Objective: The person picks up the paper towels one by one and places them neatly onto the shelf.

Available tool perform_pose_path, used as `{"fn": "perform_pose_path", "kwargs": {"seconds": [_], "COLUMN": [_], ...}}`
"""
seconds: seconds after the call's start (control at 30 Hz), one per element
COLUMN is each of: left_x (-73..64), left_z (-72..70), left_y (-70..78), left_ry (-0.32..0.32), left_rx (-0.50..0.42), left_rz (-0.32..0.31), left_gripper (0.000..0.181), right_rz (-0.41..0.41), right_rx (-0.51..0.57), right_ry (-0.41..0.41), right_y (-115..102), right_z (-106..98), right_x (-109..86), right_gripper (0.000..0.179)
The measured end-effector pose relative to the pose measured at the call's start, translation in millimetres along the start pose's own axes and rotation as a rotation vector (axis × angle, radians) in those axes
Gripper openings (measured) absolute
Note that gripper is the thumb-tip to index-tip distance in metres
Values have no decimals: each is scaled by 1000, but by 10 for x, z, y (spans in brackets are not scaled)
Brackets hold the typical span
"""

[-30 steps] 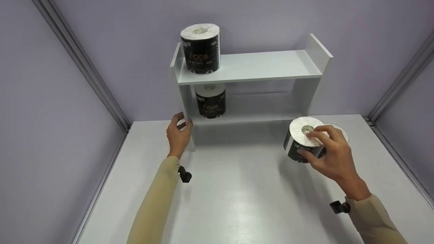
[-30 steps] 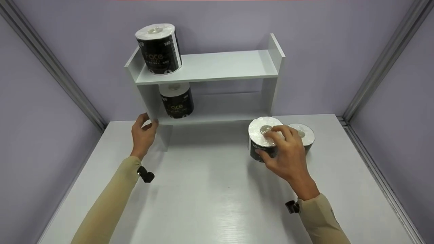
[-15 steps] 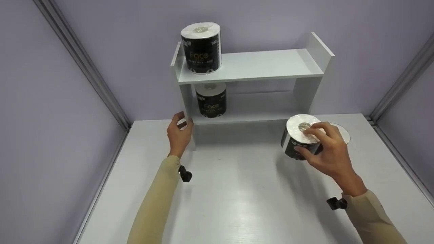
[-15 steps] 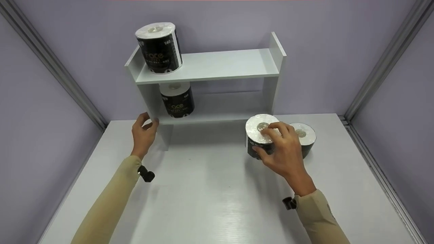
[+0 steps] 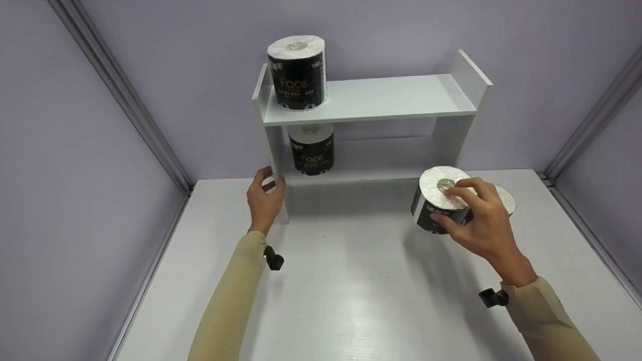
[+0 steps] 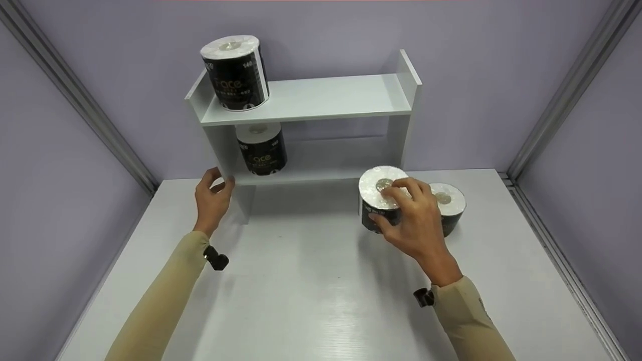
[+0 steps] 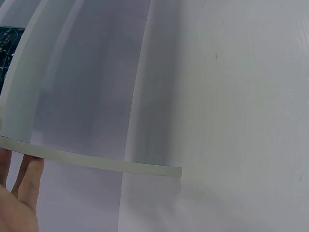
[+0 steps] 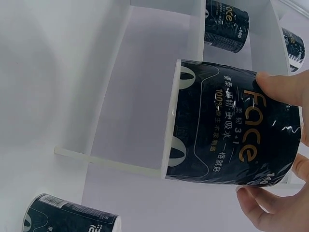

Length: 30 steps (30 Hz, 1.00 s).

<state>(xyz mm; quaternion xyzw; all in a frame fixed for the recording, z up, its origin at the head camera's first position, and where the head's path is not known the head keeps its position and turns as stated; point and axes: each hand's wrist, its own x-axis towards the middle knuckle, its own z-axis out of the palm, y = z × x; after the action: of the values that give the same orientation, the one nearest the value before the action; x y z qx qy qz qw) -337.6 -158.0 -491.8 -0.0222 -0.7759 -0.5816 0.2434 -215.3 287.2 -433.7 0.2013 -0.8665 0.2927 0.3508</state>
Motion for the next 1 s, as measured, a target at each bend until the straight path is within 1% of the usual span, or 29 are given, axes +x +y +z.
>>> {"fn": "perform_pose_path", "kwargs": {"seconds": [0.23, 0.6, 0.83, 1.0], "left_x": [8, -6, 13, 5], "left_z": [6, -5, -4, 0], "left_y": [-13, -22, 6, 3], "left_ry": [-7, -5, -2, -3], "left_rx": [12, 16, 15, -6], "left_rz": [27, 29, 11, 10], "left_gripper": [33, 34, 35, 35], "right_rz": [-13, 1, 5, 8], "right_rx": [4, 22, 31, 34], "right_ry": [3, 8, 14, 15], "right_y": [-10, -71, -71, -72], "right_z": [28, 60, 76, 75], "right_x": [38, 152, 211, 250], "right_gripper": [47, 47, 47, 47]}}
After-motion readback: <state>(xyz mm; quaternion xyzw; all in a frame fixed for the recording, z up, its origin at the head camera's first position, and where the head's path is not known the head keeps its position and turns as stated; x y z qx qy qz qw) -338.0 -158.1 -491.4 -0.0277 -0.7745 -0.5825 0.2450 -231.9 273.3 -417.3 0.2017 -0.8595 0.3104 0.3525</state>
